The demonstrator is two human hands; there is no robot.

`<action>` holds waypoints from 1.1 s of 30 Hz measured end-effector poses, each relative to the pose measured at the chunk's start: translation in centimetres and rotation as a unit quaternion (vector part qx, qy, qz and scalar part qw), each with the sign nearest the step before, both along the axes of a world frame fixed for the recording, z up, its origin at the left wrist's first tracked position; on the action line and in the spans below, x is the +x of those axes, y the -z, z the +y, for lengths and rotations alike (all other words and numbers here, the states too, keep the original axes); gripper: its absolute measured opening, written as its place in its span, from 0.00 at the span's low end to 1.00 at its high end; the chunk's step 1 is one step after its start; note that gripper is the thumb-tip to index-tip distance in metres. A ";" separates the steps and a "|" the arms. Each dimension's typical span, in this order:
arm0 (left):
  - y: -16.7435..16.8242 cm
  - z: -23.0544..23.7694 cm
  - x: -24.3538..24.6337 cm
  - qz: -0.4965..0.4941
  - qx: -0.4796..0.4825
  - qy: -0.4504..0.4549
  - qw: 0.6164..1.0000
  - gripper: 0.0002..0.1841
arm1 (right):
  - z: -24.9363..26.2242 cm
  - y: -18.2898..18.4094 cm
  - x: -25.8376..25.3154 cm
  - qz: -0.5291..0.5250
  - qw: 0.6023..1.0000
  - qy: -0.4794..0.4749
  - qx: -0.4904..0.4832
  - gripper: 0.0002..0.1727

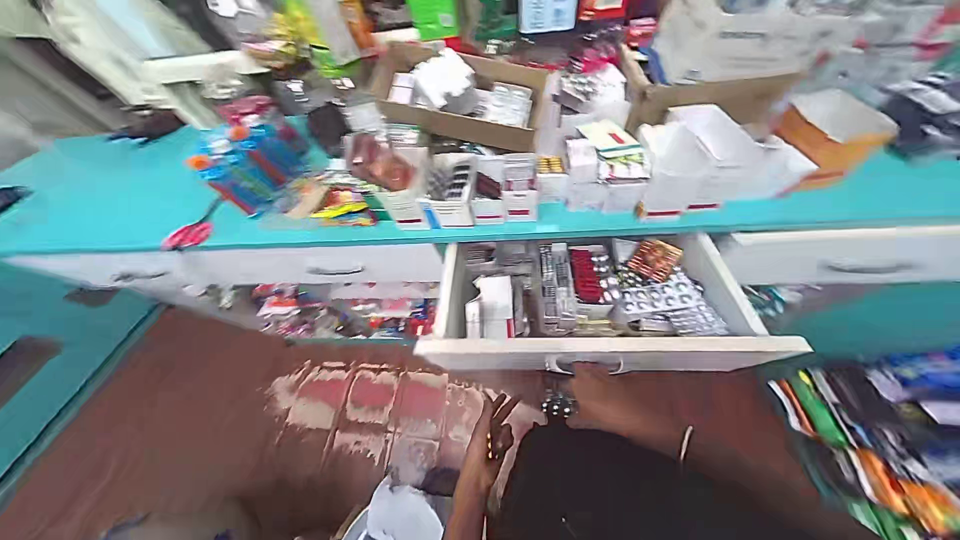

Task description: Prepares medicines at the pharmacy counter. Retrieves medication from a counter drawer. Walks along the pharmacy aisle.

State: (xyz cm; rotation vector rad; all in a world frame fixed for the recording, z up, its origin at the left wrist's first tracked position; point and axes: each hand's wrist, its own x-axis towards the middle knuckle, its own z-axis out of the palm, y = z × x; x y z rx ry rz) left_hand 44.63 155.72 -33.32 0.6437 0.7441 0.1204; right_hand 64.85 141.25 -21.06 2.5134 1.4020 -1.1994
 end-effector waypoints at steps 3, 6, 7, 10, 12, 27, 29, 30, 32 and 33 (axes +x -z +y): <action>0.9 -1.5 0.0 -0.052 -0.007 0.032 0.998 0.37 | -1.5 -0.3 -1.4 0.084 0.996 0.004 0.033 0.32; -0.3 -1.5 0.1 -0.037 0.039 0.080 0.995 0.35 | -2.6 -3.7 -0.1 0.186 0.977 0.005 0.105 0.29; -1.1 -1.4 0.3 0.001 0.066 0.088 0.994 0.33 | -2.9 -5.7 0.9 0.228 0.964 0.023 0.138 0.27; -2.5 -0.5 -0.8 0.064 0.124 0.129 0.982 0.34 | -3.9 -9.8 4.8 0.423 0.853 0.223 0.210 0.16; -3.7 0.5 -1.9 0.026 0.113 0.137 0.984 0.34 | -3.6 -9.0 9.0 0.435 0.762 0.415 0.241 0.15; -18.7 4.5 5.2 -0.065 0.323 -0.035 0.944 0.23 | 2.8 -8.8 9.4 0.443 0.758 0.349 0.328 0.20; -19.1 5.9 8.0 -0.072 0.394 -0.047 0.915 0.30 | 4.3 -10.8 8.3 0.438 0.810 0.234 0.313 0.22; -19.3 6.4 9.3 -0.076 0.433 -0.056 0.897 0.31 | 5.1 -11.5 8.1 0.425 0.827 0.199 0.311 0.23; -19.7 7.4 11.5 -0.091 0.499 -0.081 0.858 0.32 | 7.0 -12.4 8.4 0.398 0.849 0.162 0.305 0.27; -19.7 7.9 12.4 -0.096 0.528 -0.092 0.839 0.32 | 8.0 -12.5 8.8 0.387 0.857 0.151 0.305 0.29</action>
